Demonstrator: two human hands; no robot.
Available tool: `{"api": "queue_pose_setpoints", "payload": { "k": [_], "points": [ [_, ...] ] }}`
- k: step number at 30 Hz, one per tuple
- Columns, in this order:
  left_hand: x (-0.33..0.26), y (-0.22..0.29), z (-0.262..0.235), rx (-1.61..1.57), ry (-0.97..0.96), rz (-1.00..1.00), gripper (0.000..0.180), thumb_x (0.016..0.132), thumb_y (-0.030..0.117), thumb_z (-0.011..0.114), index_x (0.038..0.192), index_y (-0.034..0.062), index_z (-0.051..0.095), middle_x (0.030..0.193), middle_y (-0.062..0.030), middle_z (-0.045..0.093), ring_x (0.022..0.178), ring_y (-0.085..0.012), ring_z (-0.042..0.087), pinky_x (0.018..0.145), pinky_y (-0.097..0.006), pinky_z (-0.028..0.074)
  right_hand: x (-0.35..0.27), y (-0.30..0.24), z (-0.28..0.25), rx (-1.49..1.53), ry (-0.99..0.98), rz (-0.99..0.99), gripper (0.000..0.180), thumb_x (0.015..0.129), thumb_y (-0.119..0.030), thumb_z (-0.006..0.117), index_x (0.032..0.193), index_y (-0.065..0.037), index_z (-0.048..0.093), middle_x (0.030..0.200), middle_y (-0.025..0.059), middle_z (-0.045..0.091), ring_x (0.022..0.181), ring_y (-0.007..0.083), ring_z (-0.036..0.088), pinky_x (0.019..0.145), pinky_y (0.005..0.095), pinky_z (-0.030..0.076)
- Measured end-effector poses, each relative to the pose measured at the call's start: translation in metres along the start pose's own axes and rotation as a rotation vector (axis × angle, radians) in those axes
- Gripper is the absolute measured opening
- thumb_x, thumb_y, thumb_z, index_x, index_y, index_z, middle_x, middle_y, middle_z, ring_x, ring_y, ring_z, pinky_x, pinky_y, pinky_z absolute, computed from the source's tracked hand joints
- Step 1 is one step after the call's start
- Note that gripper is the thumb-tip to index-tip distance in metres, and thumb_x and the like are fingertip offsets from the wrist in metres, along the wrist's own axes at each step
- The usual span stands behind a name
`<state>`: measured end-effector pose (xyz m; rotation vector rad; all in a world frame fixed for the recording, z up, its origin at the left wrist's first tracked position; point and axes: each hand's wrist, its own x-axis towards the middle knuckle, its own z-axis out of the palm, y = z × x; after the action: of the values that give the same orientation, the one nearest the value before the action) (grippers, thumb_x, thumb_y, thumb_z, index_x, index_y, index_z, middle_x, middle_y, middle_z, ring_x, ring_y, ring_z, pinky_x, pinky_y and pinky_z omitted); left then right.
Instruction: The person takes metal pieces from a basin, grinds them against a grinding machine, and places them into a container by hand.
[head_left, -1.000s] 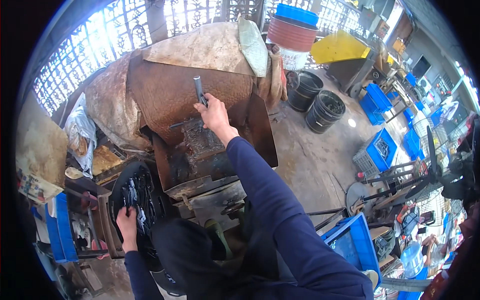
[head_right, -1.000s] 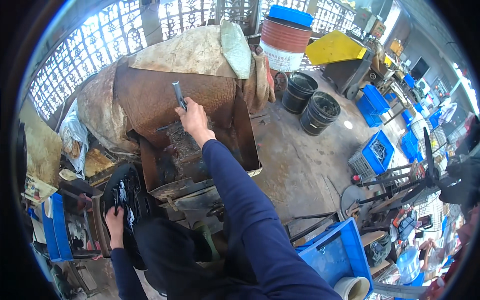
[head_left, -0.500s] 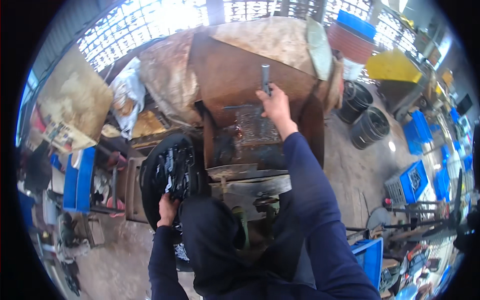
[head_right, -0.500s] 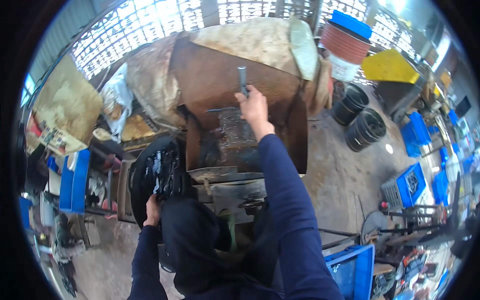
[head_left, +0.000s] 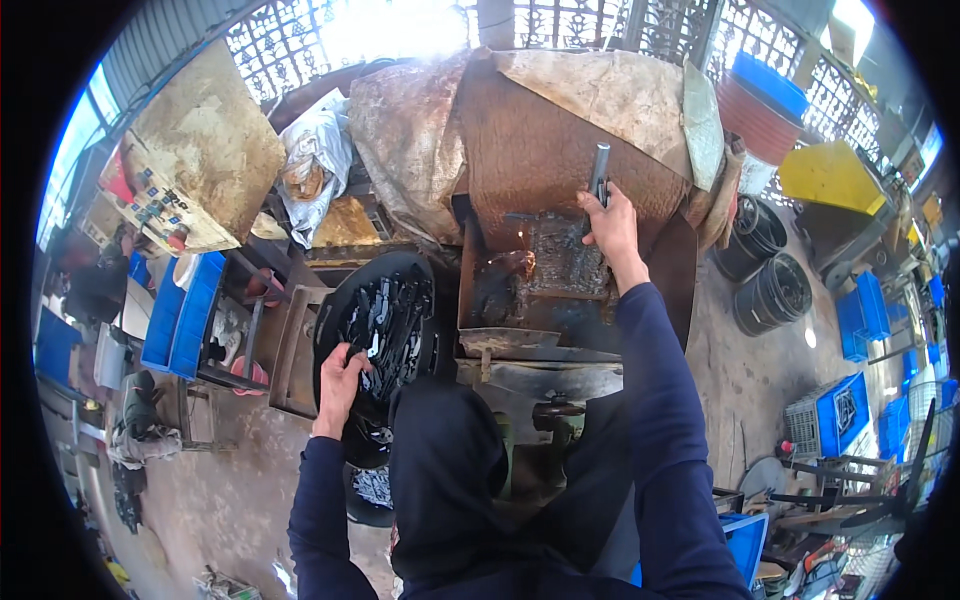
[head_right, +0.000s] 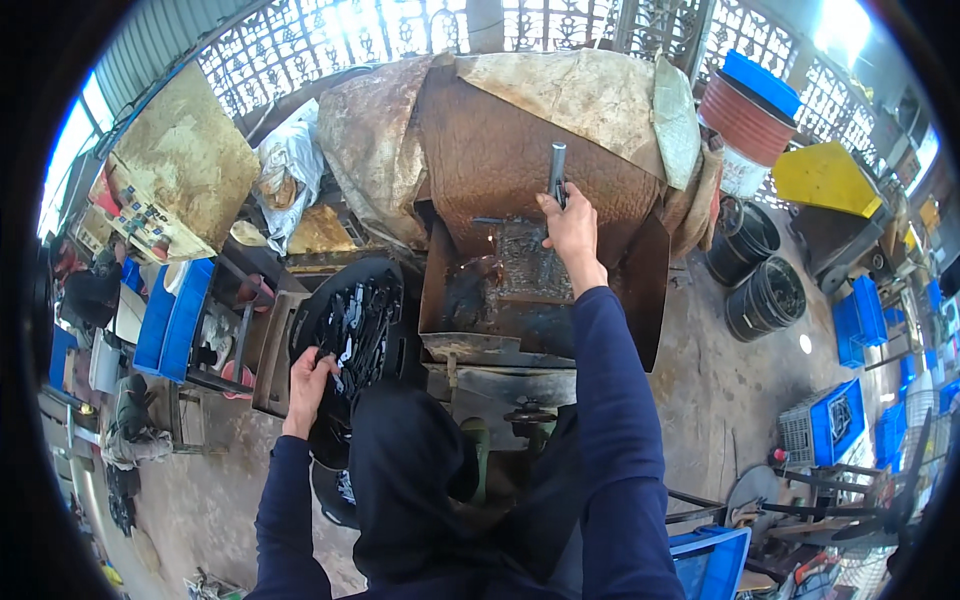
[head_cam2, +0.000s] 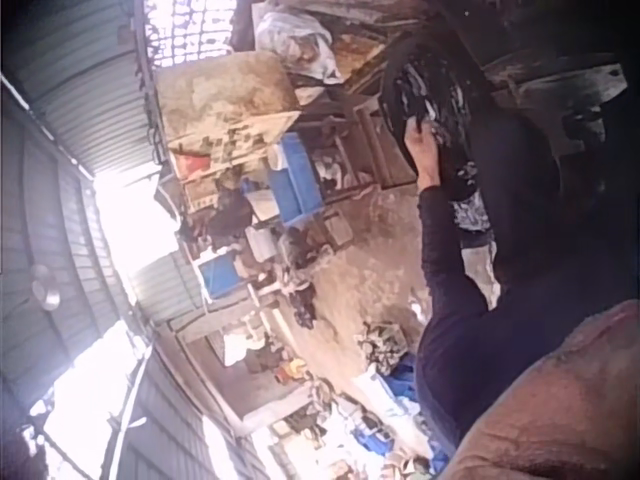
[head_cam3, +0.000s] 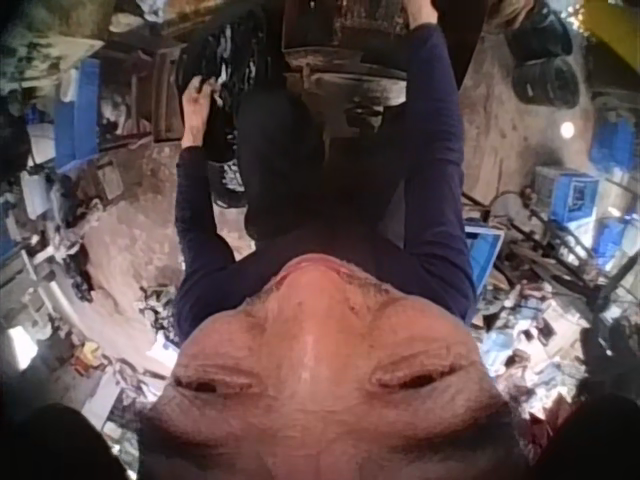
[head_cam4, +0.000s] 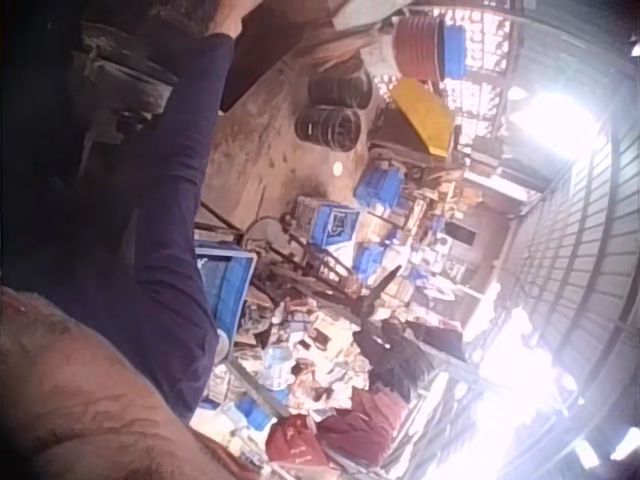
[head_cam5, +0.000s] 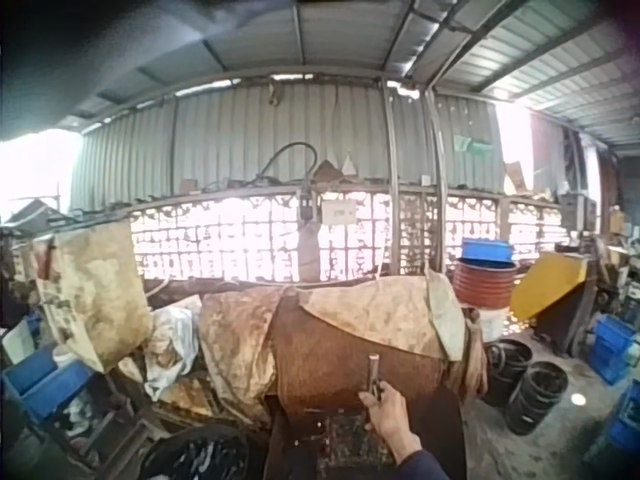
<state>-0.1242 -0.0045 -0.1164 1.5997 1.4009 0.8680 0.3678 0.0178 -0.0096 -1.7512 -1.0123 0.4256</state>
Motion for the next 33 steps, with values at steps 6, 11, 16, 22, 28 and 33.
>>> {"api": "queue_pose_setpoints", "payload": {
  "k": [6, 11, 16, 22, 28, 33],
  "points": [
    [0.019, 0.094, 0.023, -0.245, -0.121, 0.141, 0.008, 0.098, 0.012, 0.059, 0.095, 0.0054, 0.062, 0.073, -0.0002, 0.061, 0.068, -0.0072, 0.053, 0.065, -0.024, 0.041, 0.000, 0.001, 0.002, -0.007, 0.014, -0.022, 0.034, 0.094, -0.031, 0.070, 0.108, -0.001, 0.063, 0.070, 0.0110, 0.065, 0.048, 0.0225, 0.067, 0.050, 0.0367, 0.053],
    [0.034, 0.188, 0.078, -0.559, -0.312, 0.054, 0.014, 0.097, 0.009, 0.056, 0.110, 0.0046, 0.060, 0.069, 0.0018, 0.053, 0.053, -0.0041, 0.040, 0.048, -0.020, 0.030, 0.001, 0.004, -0.003, 0.013, 0.003, 0.002, 0.034, 0.093, -0.029, 0.072, 0.111, -0.001, 0.066, 0.085, 0.0090, 0.070, 0.047, 0.0180, 0.064, 0.045, 0.0317, 0.051],
    [0.061, 0.251, 0.135, -0.712, -0.393, 0.067, 0.014, 0.098, 0.013, 0.058, 0.108, 0.0050, 0.061, 0.068, 0.0051, 0.047, 0.049, -0.0021, 0.035, 0.044, -0.020, 0.025, 0.003, 0.006, 0.000, 0.021, 0.002, -0.003, 0.033, 0.093, -0.028, 0.072, 0.111, -0.001, 0.066, 0.086, 0.0093, 0.071, 0.047, 0.0179, 0.064, 0.044, 0.0310, 0.050],
    [0.085, 0.278, 0.188, -0.729, -0.344, 0.099, 0.018, 0.100, 0.024, 0.063, 0.100, 0.0063, 0.064, 0.066, 0.0074, 0.047, 0.048, -0.0016, 0.035, 0.042, -0.020, 0.024, 0.000, -0.002, 0.004, -0.022, -0.021, 0.014, 0.034, 0.093, -0.028, 0.071, 0.113, 0.000, 0.065, 0.085, 0.0097, 0.071, 0.048, 0.0178, 0.064, 0.045, 0.0314, 0.051],
    [0.096, 0.222, 0.225, -0.606, -0.295, 0.053, 0.019, 0.097, 0.022, 0.064, 0.101, 0.0036, 0.067, 0.070, 0.0053, 0.054, 0.056, -0.0043, 0.042, 0.050, -0.023, 0.033, 0.003, 0.002, 0.000, 0.005, -0.003, -0.003, 0.035, 0.094, -0.028, 0.071, 0.114, 0.000, 0.065, 0.086, 0.0100, 0.071, 0.048, 0.0177, 0.064, 0.045, 0.0314, 0.052],
    [0.099, 0.201, 0.226, -0.487, -0.210, 0.094, 0.022, 0.093, 0.021, 0.064, 0.096, -0.0001, 0.070, 0.074, 0.0010, 0.062, 0.065, -0.0089, 0.053, 0.059, -0.028, 0.042, 0.003, 0.004, 0.002, 0.027, 0.009, 0.002, 0.035, 0.094, -0.028, 0.070, 0.114, 0.000, 0.065, 0.088, 0.0100, 0.072, 0.048, 0.0174, 0.064, 0.046, 0.0313, 0.052]
  ]
}}
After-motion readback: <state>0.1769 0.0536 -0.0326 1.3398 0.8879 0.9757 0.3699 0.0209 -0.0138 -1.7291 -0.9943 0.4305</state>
